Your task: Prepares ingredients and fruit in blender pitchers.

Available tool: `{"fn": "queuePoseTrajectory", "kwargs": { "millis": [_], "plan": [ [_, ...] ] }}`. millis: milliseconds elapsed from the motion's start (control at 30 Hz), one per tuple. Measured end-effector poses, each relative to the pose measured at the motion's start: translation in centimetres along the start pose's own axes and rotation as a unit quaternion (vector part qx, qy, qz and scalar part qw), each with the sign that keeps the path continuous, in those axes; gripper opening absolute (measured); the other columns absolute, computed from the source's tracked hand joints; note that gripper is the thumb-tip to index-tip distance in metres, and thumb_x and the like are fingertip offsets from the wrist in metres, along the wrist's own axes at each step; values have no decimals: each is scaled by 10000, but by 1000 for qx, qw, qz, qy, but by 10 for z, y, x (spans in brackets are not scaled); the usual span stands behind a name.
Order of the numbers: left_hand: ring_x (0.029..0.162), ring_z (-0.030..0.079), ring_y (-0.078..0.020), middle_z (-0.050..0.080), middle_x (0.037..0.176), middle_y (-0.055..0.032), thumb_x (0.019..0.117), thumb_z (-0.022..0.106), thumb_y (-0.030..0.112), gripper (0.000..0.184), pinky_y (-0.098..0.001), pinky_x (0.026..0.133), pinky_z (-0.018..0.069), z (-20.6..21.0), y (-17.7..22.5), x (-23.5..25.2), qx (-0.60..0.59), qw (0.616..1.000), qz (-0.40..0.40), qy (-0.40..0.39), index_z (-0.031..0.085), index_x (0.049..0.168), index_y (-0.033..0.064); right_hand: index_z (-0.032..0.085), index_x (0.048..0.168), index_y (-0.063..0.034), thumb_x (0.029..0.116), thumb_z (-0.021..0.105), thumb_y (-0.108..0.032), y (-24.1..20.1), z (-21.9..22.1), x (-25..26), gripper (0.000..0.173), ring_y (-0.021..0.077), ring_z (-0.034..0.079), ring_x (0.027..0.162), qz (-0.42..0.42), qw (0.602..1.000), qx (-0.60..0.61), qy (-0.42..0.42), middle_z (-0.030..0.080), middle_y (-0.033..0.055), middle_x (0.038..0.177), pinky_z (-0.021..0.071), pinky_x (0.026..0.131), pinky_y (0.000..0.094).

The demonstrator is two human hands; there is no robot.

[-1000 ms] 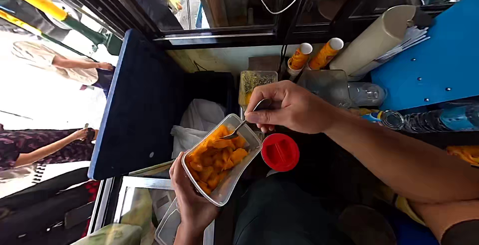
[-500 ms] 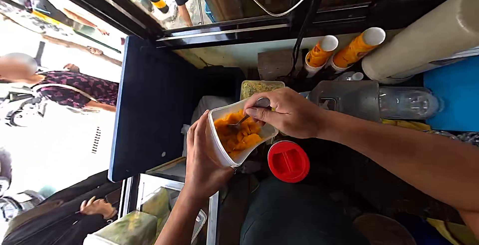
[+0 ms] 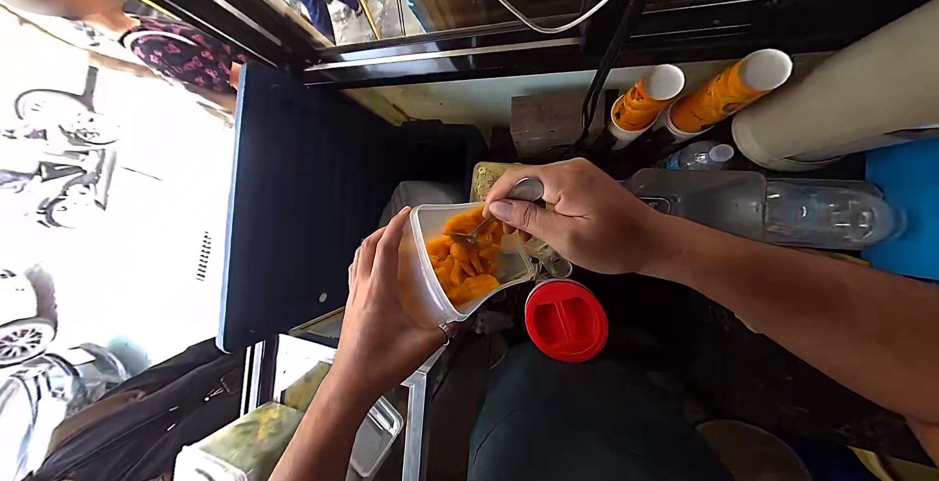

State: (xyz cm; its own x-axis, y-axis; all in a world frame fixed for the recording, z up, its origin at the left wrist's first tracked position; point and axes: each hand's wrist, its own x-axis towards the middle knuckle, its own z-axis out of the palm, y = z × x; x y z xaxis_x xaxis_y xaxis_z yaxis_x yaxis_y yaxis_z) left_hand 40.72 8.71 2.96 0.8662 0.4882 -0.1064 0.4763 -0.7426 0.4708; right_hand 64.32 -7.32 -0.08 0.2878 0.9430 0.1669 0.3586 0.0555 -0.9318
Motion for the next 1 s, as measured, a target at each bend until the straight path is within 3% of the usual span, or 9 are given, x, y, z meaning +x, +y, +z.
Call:
{"fn": "queuePoseTrajectory", "kwargs": {
  "millis": [167,333,433,533,600,700,800,900,1000],
  "plan": [
    [1336,482,-213,482,1470,10,586,864,644,1196,-521,1069,452,-7,7,7,26,999,-16,-27,281,1593,371,716,1062,-146,1065,511,-237,26,18,-2,225,24,639,793,-52,994,-59,-71,683,-49,889,555,705,228],
    [1330,486,-215,488,1454,17,582,857,672,1187,-540,1071,448,-11,4,6,33,998,-40,-31,290,1586,388,717,1079,-180,1072,506,-284,37,-10,1,235,0,623,689,-4,999,-34,-20,667,-89,799,550,610,199],
    [1331,483,-217,491,1458,14,573,866,658,1198,-519,1075,451,-11,1,7,24,998,-41,-30,292,1586,380,709,1067,-128,1066,518,-209,24,-25,-2,207,58,668,705,14,997,76,5,694,-38,834,592,609,217],
    [1339,479,-213,478,1465,9,562,886,636,1215,-494,1067,471,-9,-1,7,3,999,-37,-30,289,1587,375,707,1038,-90,1060,526,-174,17,-13,-10,201,89,674,710,31,985,163,-56,690,-8,821,609,627,246],
    [1355,472,-207,469,1486,7,555,890,628,1224,-484,1077,469,-8,0,6,0,999,-29,-27,287,1587,366,711,1070,-124,1072,531,-237,31,1,-15,213,10,643,736,24,988,107,-107,684,-54,829,564,667,190],
    [1370,461,-222,459,1499,0,559,894,602,1220,-497,1089,458,-6,1,3,5,999,-26,-22,284,1589,368,709,1080,-147,1070,510,-253,43,-2,-16,225,-22,589,680,-18,998,18,-60,650,-85,802,519,601,165],
    [1364,463,-221,449,1499,-2,572,896,604,1225,-513,1081,462,-6,2,3,2,999,-27,-19,267,1597,374,708,1056,-110,1057,506,-191,30,-12,-10,218,30,639,710,-28,997,66,9,671,-55,831,575,614,201],
    [1362,465,-219,462,1492,5,571,886,613,1206,-525,1075,455,-4,8,6,13,999,-28,-18,283,1589,382,704,1047,-101,1058,529,-177,29,9,-12,191,45,655,723,-7,991,128,-33,684,-39,825,586,642,220],
    [1361,464,-220,466,1486,6,578,871,617,1187,-524,1074,451,-5,11,5,31,999,-34,-20,288,1587,388,708,1099,-125,1063,533,-212,43,19,-10,199,0,614,715,-10,996,67,-50,670,-60,839,540,642,184]
  ]
}}
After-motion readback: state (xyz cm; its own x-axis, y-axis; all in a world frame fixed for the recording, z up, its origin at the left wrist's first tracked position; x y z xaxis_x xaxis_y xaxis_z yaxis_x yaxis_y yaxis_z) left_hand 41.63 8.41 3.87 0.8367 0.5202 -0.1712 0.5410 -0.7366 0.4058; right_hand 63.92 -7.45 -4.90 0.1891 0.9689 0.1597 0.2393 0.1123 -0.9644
